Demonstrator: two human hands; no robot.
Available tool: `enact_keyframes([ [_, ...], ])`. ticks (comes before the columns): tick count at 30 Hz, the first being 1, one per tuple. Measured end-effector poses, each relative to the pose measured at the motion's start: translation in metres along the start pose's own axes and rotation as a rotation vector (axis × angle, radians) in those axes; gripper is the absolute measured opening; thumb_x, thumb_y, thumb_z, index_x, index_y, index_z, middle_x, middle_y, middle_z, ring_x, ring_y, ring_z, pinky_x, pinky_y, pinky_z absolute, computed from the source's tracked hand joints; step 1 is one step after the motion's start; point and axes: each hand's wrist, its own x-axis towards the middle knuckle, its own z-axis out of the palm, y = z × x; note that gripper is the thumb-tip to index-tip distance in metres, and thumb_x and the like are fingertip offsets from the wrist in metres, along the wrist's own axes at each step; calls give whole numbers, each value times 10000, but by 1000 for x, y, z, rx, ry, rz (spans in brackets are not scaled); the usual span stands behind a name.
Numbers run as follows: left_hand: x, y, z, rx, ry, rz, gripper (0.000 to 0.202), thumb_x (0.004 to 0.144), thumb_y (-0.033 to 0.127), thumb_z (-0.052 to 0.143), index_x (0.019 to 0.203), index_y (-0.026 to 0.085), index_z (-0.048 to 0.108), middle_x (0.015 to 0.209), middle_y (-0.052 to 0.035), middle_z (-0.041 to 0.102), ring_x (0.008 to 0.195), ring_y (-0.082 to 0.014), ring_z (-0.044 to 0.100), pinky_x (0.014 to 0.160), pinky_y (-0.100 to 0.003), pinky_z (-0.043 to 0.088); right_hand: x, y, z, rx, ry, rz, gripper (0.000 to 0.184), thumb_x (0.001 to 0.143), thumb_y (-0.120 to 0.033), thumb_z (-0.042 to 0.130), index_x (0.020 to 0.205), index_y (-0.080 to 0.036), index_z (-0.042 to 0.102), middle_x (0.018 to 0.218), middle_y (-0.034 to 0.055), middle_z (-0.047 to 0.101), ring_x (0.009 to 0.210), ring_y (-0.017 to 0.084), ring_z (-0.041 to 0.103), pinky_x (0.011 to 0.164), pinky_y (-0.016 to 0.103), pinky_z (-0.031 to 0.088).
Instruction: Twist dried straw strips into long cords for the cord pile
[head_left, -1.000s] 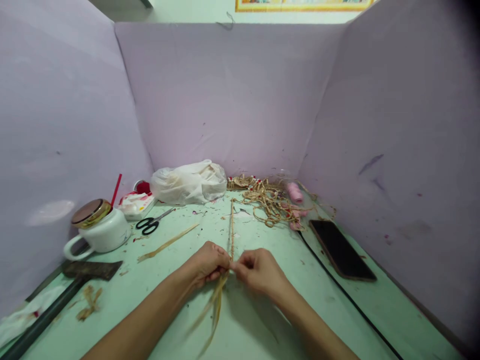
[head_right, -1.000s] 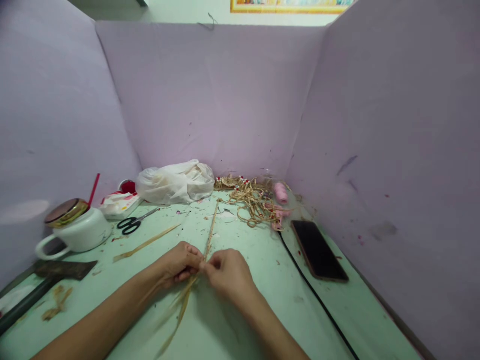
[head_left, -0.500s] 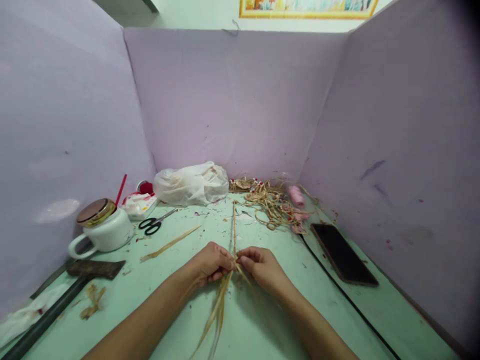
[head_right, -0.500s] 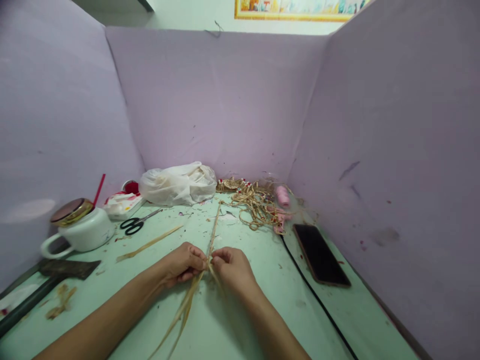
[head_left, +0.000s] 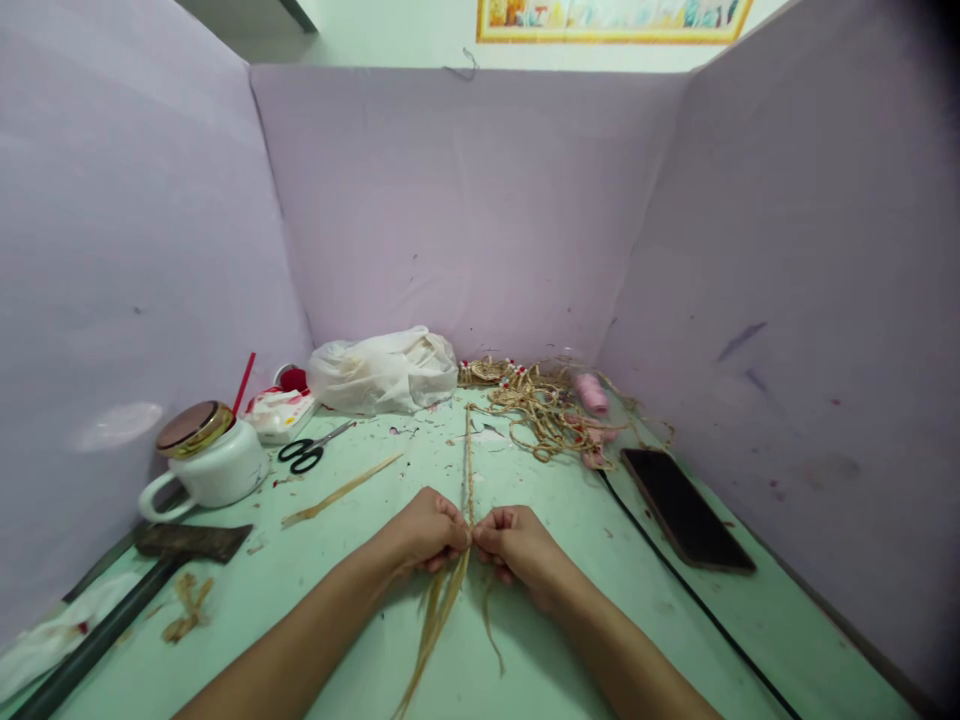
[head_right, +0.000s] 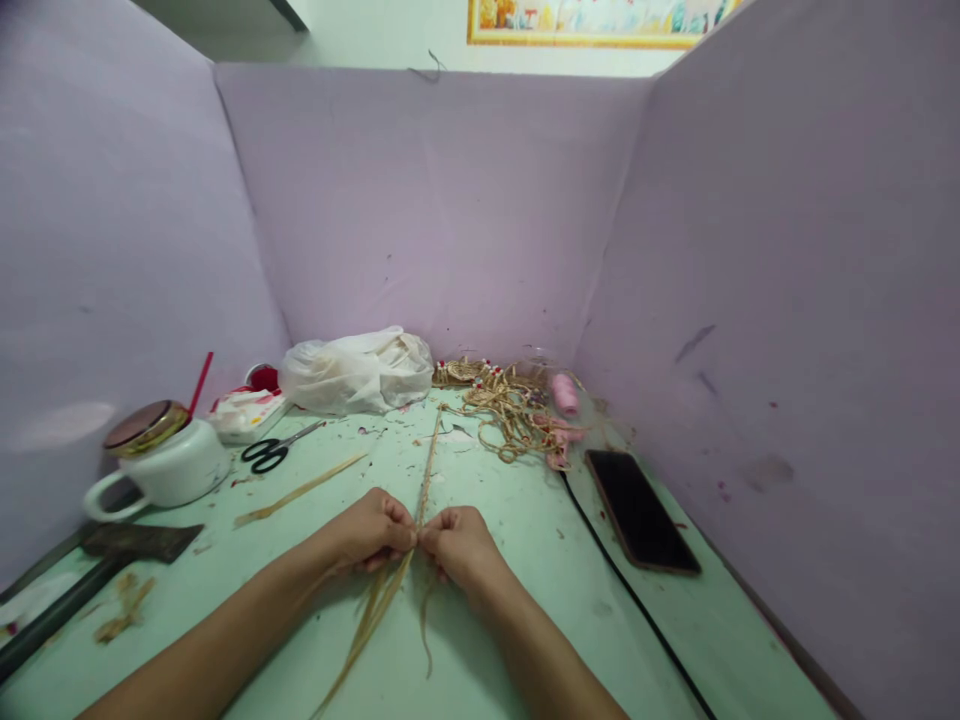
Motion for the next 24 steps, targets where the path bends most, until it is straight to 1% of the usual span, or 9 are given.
enact_keyframes([
  [4, -11, 9, -2, 177, 53, -36, 84, 536, 173, 497, 458, 143, 497, 377, 20, 454, 295, -58, 295, 348, -209, 225, 1, 1, 0, 27, 3, 23, 102, 587, -142, 515, 503, -154, 458, 384, -49, 456, 314, 38, 286, 318, 185, 184],
  [7, -21, 14, 3, 332, 84, -35, 94, 558, 181, 496, 473, 145, 507, 410, 8, 470, 358, -79, 350, 398, -216, 267, 0, 1, 1, 70, 5, 35, 81, 588, -154, 511, 527, -154, 457, 404, -43, 479, 320, 33, 272, 324, 181, 149],
  [11, -31, 11, 25, 692, 307, 102, 155, 641, 211, 481, 539, 138, 572, 548, -55, 550, 543, -147, 498, 514, -238, 310, 0, 2, 1, 104, 33, 63, 65, 585, -150, 508, 545, -152, 456, 387, -62, 428, 319, 26, 258, 332, 175, 120],
  [14, -37, 6, 44, 827, 364, 159, 222, 700, 210, 432, 692, 139, 642, 688, -120, 604, 648, -211, 551, 581, -281, 332, -2, 1, 2, 104, 59, 58, 68, 587, -150, 515, 553, -155, 456, 369, -73, 392, 321, 31, 274, 335, 172, 121],
  [16, -39, 3, 50, 848, 348, 186, 232, 697, 199, 437, 736, 137, 656, 708, -142, 609, 664, -234, 558, 601, -302, 338, -2, 1, 3, 97, 60, 60, 73, 584, -150, 518, 545, -158, 456, 345, -81, 355, 316, 36, 273, 333, 176, 122],
  [18, -39, 4, 48, 826, 323, 213, 198, 681, 206, 466, 693, 139, 652, 661, -124, 598, 635, -223, 547, 593, -296, 335, -1, 2, 2, 99, 25, 60, 68, 571, -140, 513, 532, -157, 460, 339, -80, 353, 312, 38, 268, 330, 182, 125],
  [22, -31, 16, 23, 602, 327, 184, 244, 669, 307, 520, 493, 141, 549, 482, -34, 504, 491, -134, 465, 494, -235, 294, 3, 6, -4, 121, -84, 6, 54, 554, -134, 524, 509, -135, 494, 349, -72, 363, 317, 26, 244, 337, 187, 131],
  [23, -28, 18, 16, 490, 397, 166, 241, 676, 301, 509, 499, 140, 540, 475, -19, 498, 468, -115, 452, 475, -223, 290, 4, 6, -6, 128, -115, -2, 65, 562, -147, 532, 505, -129, 505, 346, -74, 349, 318, 24, 232, 339, 188, 125],
  [24, -25, 20, 11, 355, 385, 107, 208, 674, 285, 500, 535, 139, 548, 459, -2, 491, 418, -98, 430, 440, -213, 277, 4, 6, -8, 134, -147, -7, 83, 572, -164, 538, 503, -124, 516, 340, -76, 331, 317, 22, 219, 341, 190, 117],
])
